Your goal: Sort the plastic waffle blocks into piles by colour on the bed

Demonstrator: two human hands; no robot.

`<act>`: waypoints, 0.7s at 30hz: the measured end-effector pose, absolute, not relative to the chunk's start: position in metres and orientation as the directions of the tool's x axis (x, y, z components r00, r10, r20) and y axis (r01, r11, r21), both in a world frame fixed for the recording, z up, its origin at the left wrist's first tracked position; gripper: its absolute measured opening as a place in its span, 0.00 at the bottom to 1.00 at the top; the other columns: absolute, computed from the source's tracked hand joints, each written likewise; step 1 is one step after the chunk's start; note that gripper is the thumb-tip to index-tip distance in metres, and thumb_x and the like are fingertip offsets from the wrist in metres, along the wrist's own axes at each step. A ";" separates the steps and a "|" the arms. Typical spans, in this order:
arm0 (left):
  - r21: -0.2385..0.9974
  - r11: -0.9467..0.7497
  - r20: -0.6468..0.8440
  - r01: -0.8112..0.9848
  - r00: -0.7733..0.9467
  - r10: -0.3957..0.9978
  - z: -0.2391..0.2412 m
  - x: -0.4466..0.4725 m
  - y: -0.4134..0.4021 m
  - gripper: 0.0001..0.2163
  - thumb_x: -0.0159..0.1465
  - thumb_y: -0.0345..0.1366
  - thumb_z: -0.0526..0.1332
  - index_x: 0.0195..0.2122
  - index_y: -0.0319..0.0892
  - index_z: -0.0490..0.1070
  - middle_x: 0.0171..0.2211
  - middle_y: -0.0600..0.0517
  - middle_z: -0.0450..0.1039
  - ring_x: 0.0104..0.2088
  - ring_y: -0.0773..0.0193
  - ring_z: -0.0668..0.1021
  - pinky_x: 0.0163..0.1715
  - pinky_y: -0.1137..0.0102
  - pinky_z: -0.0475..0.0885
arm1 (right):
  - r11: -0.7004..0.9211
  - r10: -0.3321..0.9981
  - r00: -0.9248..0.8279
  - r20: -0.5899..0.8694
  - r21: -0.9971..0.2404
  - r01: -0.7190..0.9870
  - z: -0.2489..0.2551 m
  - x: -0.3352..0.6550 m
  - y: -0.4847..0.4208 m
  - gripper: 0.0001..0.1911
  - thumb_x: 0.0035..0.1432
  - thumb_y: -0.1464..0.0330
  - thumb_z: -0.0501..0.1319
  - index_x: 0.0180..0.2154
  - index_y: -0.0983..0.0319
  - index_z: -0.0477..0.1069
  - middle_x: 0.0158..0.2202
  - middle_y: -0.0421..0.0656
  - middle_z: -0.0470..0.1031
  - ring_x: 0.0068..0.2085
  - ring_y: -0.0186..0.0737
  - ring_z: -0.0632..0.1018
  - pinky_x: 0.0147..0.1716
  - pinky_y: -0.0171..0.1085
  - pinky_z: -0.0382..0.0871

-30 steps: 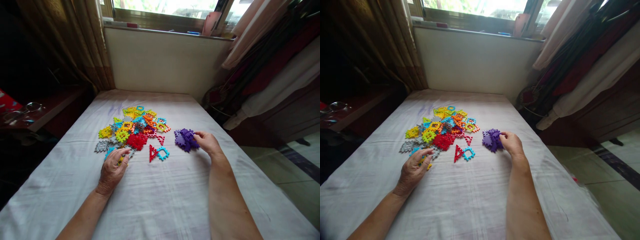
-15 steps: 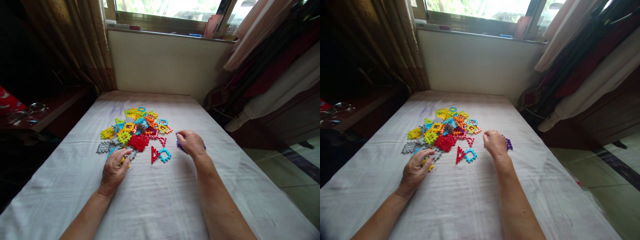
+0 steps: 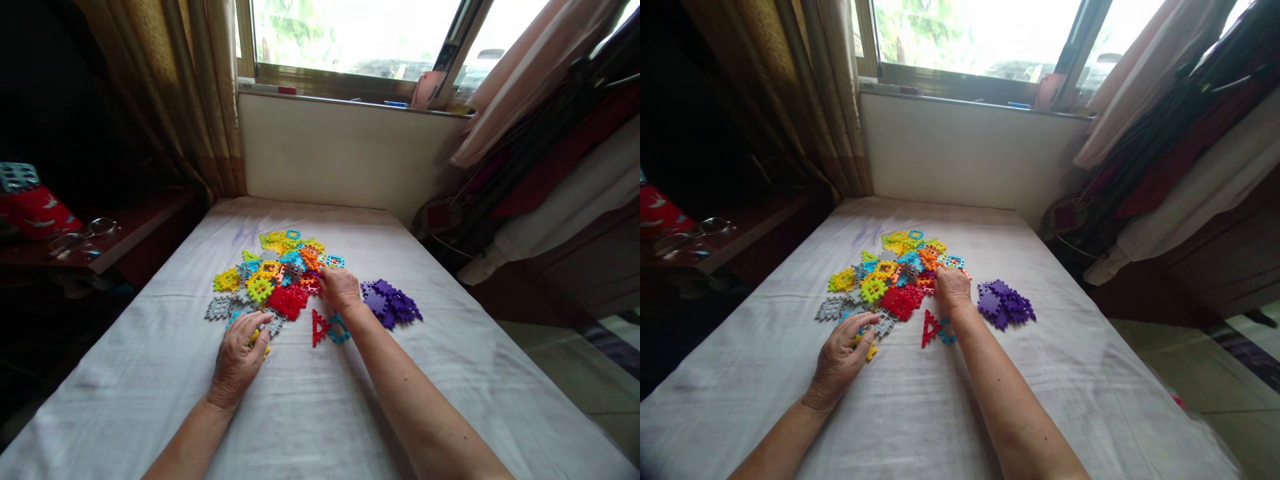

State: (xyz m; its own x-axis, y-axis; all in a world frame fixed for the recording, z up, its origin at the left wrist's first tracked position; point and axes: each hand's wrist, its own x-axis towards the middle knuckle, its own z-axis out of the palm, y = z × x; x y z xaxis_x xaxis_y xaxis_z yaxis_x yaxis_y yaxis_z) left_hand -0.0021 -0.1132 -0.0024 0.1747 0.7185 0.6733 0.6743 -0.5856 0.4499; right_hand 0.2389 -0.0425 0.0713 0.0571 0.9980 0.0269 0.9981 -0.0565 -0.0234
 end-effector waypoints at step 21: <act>0.525 -0.563 0.614 0.638 0.174 0.770 -0.004 -0.005 -0.109 0.11 0.67 0.39 0.56 0.44 0.46 0.77 0.41 0.50 0.82 0.43 0.59 0.82 0.51 0.61 0.76 | -0.497 0.789 0.562 0.247 -0.282 0.821 0.043 0.361 -0.142 0.25 0.62 0.55 0.56 0.56 0.58 0.75 0.59 0.52 0.72 0.59 0.53 0.73 0.55 0.47 0.67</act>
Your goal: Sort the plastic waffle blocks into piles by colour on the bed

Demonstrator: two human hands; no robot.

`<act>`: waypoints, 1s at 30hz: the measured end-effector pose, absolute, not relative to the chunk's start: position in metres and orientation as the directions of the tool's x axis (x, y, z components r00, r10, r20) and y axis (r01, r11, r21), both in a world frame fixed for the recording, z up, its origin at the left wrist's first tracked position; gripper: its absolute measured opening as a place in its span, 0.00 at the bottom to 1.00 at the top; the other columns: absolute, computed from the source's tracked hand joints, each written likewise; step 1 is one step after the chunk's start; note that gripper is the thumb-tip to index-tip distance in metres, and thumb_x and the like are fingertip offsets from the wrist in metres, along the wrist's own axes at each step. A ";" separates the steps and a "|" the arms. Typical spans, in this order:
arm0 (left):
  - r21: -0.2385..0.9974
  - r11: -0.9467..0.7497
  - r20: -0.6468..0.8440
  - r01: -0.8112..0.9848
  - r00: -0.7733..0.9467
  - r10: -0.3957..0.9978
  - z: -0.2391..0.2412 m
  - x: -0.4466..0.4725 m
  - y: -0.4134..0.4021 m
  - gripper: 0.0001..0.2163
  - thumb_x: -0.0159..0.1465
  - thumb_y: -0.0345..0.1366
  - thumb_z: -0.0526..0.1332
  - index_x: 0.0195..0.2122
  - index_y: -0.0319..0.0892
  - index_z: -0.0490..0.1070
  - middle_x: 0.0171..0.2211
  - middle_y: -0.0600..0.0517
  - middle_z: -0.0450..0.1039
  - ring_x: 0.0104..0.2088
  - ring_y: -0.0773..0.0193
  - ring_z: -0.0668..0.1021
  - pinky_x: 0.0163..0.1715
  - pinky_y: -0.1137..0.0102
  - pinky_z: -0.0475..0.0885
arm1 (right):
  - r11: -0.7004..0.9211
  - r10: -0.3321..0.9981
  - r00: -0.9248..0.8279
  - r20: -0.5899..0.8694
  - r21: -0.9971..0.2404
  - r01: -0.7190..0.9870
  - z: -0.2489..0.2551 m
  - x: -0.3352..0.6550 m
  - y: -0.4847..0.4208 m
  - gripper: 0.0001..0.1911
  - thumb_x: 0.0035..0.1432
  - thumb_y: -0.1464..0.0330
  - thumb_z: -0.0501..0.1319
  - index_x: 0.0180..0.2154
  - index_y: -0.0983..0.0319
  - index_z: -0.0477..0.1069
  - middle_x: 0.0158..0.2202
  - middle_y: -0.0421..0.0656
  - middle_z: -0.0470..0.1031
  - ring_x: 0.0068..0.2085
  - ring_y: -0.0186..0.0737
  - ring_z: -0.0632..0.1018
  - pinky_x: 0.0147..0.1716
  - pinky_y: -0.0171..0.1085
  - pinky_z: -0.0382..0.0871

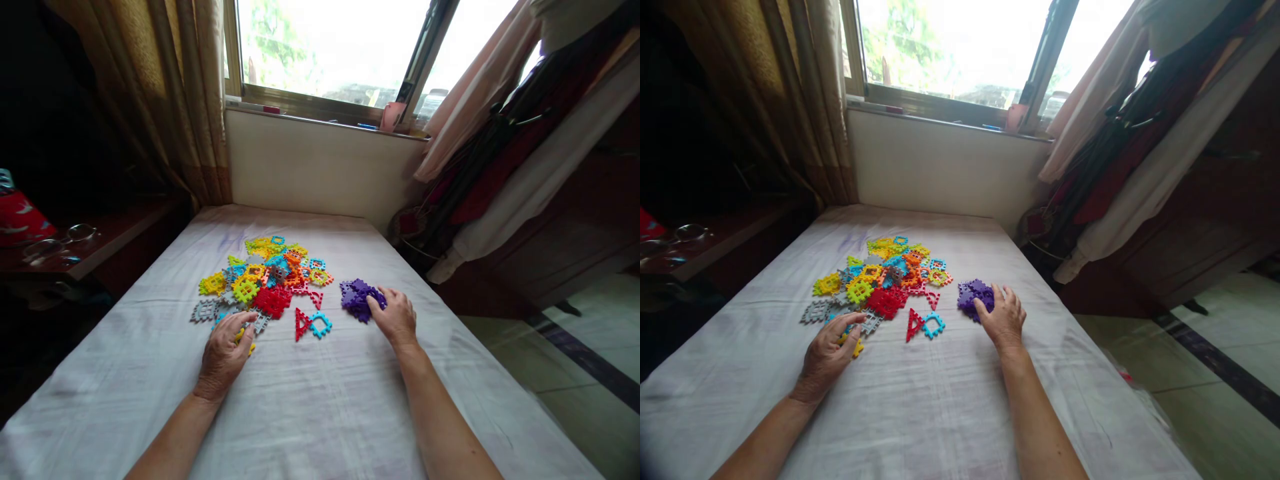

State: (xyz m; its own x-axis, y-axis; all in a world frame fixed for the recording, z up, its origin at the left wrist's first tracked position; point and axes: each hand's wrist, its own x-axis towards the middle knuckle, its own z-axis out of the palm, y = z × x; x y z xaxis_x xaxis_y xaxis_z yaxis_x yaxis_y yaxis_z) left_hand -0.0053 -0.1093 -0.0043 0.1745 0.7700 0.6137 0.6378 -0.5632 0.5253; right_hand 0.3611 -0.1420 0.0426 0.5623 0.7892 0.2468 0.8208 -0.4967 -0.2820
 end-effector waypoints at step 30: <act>0.535 -0.329 0.644 0.778 -0.124 0.755 -0.007 -0.047 -0.092 0.12 0.69 0.40 0.56 0.50 0.48 0.73 0.52 0.48 0.77 0.56 0.56 0.76 0.61 0.56 0.69 | -0.450 0.836 0.480 0.265 -0.167 0.877 0.008 0.401 0.046 0.35 0.63 0.46 0.51 0.63 0.59 0.65 0.69 0.57 0.56 0.69 0.60 0.54 0.60 0.69 0.49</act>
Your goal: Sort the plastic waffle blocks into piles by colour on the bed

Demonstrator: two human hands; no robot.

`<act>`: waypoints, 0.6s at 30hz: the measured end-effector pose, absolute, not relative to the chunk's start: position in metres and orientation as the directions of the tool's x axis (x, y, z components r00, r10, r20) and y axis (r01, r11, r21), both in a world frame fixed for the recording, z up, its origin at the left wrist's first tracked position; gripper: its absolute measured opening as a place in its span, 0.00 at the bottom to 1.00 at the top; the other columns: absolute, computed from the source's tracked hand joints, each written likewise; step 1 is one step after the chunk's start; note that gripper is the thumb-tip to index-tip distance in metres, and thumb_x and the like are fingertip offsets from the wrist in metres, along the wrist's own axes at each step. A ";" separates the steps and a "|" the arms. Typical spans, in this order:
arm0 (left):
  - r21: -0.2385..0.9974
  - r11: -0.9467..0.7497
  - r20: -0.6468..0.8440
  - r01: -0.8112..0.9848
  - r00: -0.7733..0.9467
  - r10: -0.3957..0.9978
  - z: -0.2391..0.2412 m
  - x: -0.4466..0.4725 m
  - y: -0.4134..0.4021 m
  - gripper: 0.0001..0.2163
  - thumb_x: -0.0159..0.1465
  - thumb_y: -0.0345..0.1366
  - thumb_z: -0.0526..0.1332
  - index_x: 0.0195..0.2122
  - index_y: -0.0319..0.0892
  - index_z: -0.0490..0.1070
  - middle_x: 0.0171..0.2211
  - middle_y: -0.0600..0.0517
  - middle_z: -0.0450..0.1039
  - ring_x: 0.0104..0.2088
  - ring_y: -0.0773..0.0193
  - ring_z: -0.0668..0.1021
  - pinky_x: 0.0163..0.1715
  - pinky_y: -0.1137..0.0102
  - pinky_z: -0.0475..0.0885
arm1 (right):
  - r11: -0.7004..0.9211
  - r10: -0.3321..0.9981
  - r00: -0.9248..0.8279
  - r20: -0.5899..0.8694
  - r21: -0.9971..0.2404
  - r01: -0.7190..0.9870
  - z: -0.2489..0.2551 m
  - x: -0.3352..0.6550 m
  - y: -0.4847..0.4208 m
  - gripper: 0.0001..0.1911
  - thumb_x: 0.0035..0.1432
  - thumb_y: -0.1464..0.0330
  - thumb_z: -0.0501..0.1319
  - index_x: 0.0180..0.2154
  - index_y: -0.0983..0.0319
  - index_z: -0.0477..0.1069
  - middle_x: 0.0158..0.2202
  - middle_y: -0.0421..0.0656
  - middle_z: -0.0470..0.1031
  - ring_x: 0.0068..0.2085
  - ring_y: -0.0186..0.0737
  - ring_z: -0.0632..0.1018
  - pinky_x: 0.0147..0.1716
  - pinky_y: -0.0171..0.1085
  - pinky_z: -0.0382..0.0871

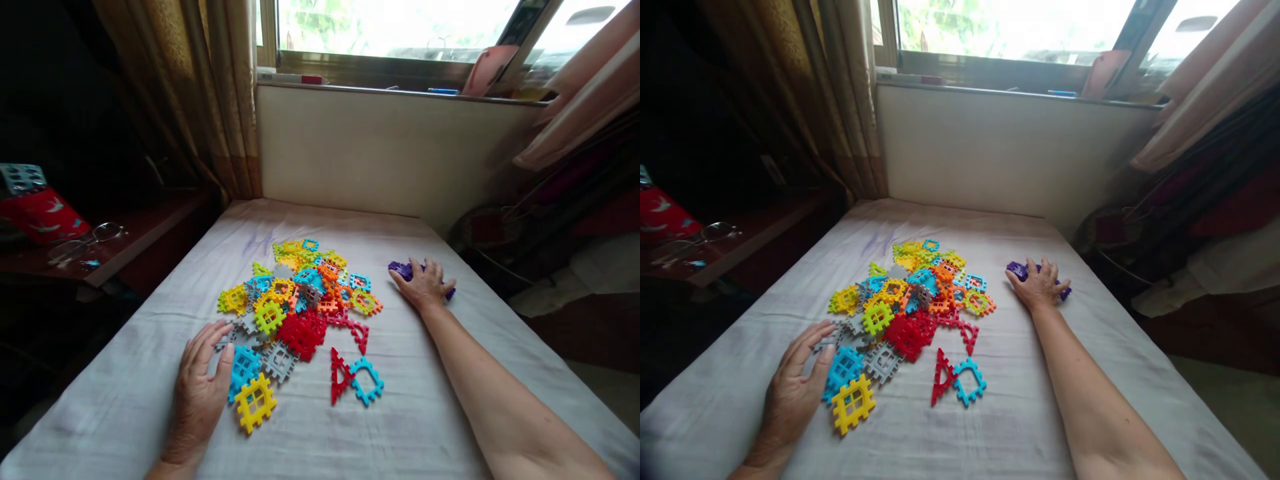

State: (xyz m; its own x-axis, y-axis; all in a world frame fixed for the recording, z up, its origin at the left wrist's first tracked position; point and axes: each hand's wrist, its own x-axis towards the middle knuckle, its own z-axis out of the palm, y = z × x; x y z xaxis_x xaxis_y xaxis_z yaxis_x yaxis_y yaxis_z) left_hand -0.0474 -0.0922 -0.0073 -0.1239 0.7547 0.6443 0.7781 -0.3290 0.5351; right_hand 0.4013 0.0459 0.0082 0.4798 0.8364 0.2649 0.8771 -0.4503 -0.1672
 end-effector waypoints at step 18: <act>0.617 -0.192 0.533 0.763 -0.226 0.815 -0.016 -0.045 -0.093 0.16 0.69 0.42 0.55 0.55 0.45 0.70 0.60 0.43 0.70 0.59 0.55 0.74 0.57 0.59 0.74 | 0.168 0.962 -0.223 -0.158 -0.303 0.938 0.051 0.172 0.166 0.36 0.60 0.41 0.56 0.63 0.51 0.67 0.66 0.49 0.64 0.67 0.56 0.63 0.63 0.52 0.60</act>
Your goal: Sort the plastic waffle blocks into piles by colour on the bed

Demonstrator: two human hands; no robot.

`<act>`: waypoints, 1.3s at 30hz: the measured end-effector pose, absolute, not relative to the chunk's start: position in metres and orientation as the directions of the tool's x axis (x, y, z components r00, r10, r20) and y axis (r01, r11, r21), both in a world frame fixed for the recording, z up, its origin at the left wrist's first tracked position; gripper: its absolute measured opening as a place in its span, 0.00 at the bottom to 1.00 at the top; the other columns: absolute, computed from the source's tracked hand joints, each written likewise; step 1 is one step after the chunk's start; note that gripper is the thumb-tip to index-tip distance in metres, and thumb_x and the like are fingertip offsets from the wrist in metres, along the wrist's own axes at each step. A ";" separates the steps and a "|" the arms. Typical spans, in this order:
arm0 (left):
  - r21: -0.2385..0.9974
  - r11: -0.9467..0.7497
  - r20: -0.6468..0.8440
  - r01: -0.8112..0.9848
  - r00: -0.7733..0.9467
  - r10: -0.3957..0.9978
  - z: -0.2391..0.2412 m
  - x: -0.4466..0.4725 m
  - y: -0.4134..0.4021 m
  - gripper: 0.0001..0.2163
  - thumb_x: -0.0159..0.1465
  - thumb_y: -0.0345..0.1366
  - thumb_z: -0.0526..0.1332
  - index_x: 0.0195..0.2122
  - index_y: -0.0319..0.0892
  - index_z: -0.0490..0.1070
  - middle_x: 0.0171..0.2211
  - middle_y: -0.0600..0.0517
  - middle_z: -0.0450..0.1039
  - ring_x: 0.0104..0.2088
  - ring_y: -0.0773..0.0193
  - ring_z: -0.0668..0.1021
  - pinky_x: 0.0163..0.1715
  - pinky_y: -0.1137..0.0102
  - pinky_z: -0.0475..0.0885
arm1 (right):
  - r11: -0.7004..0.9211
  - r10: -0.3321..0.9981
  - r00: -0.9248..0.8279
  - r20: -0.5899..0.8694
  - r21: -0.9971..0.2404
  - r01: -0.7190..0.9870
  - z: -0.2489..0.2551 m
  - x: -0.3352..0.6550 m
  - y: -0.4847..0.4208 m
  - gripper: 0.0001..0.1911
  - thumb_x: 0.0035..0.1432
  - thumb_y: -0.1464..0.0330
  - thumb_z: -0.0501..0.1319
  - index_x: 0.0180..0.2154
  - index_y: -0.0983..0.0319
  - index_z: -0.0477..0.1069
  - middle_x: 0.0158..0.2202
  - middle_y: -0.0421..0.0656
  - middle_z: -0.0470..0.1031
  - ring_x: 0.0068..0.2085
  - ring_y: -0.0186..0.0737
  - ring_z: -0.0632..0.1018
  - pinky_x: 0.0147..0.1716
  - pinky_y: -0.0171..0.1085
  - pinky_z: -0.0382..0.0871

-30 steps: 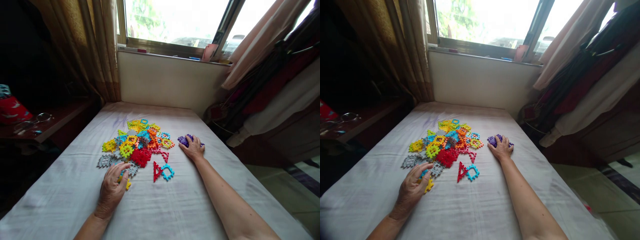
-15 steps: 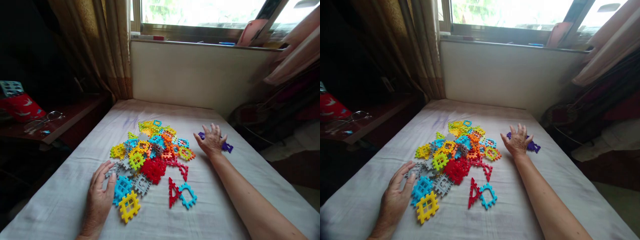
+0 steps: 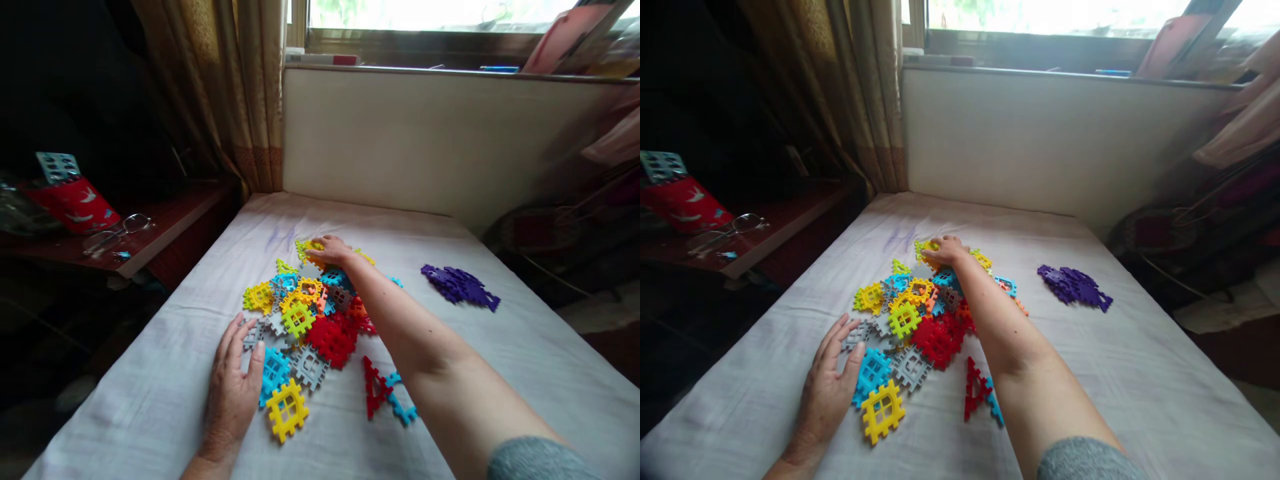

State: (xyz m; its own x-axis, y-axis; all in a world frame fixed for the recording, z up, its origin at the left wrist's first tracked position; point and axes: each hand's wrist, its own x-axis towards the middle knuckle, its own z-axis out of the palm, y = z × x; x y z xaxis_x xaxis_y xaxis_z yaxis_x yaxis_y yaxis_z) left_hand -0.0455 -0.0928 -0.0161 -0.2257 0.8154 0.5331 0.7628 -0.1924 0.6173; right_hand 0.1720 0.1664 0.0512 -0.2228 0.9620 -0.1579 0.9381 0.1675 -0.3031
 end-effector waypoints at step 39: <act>0.583 -0.238 0.562 0.777 -0.174 0.809 -0.015 -0.041 -0.091 0.16 0.69 0.42 0.56 0.56 0.46 0.70 0.62 0.43 0.68 0.61 0.53 0.72 0.61 0.55 0.69 | 0.034 0.998 -0.047 -0.038 -0.288 0.957 0.053 0.234 0.077 0.14 0.60 0.60 0.62 0.44 0.55 0.82 0.42 0.42 0.83 0.41 0.40 0.80 0.39 0.33 0.69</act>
